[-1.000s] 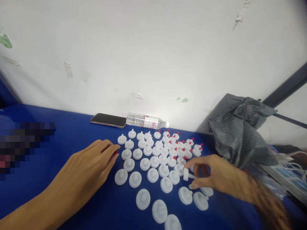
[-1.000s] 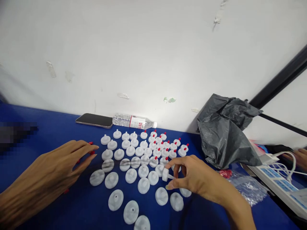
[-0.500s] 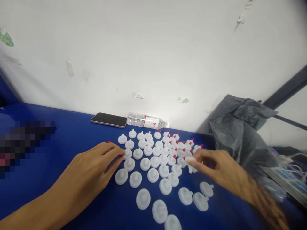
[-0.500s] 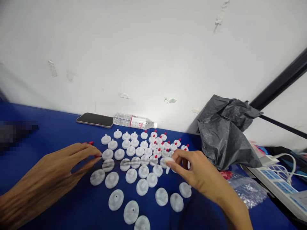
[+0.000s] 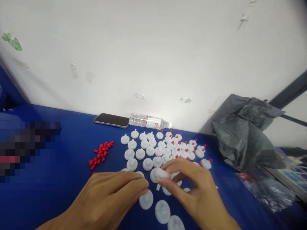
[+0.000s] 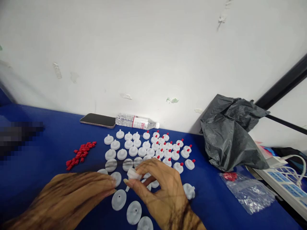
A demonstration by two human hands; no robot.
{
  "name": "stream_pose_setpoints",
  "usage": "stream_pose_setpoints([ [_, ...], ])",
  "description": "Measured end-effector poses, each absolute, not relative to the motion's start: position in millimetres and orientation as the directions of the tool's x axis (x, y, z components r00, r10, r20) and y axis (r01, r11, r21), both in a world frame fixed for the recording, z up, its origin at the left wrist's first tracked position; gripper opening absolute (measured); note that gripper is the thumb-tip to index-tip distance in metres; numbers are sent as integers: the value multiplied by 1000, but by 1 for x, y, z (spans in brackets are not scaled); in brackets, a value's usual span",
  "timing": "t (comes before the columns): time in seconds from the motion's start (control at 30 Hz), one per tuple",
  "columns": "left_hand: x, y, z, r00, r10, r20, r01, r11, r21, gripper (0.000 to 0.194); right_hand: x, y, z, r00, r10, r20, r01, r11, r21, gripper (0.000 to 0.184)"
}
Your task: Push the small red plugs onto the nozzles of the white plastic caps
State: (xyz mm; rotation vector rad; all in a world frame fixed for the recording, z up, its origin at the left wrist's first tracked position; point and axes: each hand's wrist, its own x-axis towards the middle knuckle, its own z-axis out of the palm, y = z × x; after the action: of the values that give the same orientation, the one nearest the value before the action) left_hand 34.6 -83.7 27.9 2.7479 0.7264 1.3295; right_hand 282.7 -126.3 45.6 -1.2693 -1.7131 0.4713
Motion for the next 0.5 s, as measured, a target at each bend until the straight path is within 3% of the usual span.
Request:
stream_pose_setpoints([
  [0.1, 40, -88, 32, 511, 416, 752, 362, -898, 250, 36, 279, -129, 41, -36, 889, 456, 522, 406, -750, 15],
  [0.23, 43, -89, 31, 497, 364, 788, 323, -920, 221, 34, 269, -130, 42, -22, 842, 539, 529, 467, -708, 24],
  [0.5, 40, -90, 33, 477, 393, 786, 372, -901, 224, 32, 261, -130, 37, 49, 851, 522, 476, 440, -762, 32],
])
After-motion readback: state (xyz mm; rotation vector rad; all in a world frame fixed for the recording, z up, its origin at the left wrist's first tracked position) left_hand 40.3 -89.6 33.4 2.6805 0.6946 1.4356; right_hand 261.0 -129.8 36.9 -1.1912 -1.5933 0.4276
